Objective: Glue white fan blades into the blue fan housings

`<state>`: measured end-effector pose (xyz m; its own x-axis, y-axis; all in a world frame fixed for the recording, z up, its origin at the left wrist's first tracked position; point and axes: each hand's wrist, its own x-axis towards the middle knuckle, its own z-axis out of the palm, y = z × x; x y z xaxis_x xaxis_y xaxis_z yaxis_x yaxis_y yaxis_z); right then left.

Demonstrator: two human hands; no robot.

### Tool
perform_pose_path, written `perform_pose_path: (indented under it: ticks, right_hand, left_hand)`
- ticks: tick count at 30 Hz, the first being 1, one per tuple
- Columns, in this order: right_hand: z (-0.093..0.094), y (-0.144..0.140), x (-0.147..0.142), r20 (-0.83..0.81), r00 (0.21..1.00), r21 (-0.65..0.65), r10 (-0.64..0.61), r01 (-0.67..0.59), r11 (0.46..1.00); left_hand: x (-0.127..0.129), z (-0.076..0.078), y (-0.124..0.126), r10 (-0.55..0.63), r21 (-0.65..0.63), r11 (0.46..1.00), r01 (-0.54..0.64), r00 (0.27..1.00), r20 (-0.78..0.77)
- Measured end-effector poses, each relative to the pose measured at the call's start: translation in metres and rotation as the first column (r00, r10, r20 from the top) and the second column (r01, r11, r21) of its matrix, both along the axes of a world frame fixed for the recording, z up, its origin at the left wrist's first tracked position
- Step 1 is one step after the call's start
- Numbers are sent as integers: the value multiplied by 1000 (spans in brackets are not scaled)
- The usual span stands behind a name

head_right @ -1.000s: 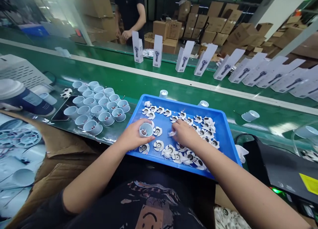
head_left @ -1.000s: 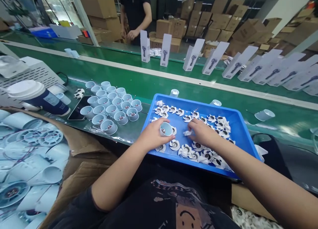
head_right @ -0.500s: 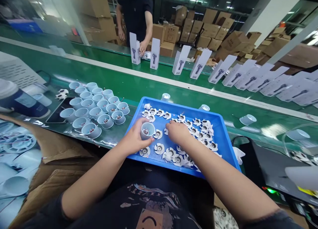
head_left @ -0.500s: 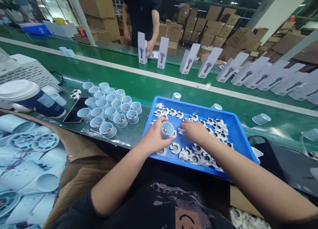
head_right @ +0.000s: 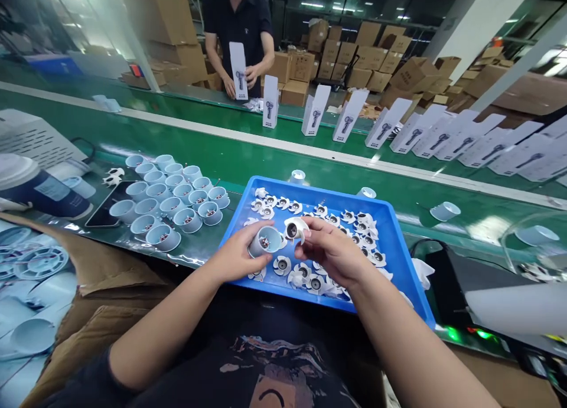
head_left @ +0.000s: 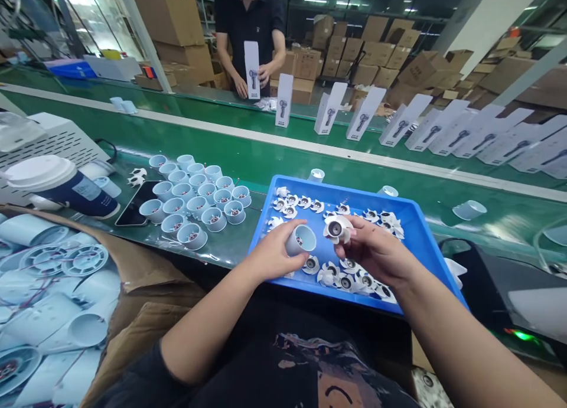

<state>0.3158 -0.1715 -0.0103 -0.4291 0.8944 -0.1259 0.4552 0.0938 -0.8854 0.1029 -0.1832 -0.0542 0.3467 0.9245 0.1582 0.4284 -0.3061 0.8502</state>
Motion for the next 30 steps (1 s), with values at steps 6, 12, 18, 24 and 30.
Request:
perform_pose_path:
  ticks: [6, 12, 18, 24, 30]
  right_hand:
    - [9, -29, 1, -119, 991, 105, -56, 68, 992]
    - [10, -42, -11, 291, 956, 609, -35, -157, 778]
    - [-6, -40, -19, 187, 982, 569, 19, -125, 813]
    - [-2, -44, -14, 95, 995, 637, -21, -45, 769]
    - [0, -47, -5, 60, 998, 646, -27, -19, 763]
  left_hand:
    - [17, 12, -19, -62, 189, 979, 80, 993, -102]
    - [17, 15, -32, 34, 251, 968, 18, 979, -199]
    - [14, 15, -39, 74, 189, 982, -30, 969, -235]
    - [18, 21, -37, 50, 206, 979, -7, 978, -205]
    - [24, 20, -35, -1, 265, 963, 56, 979, -203]
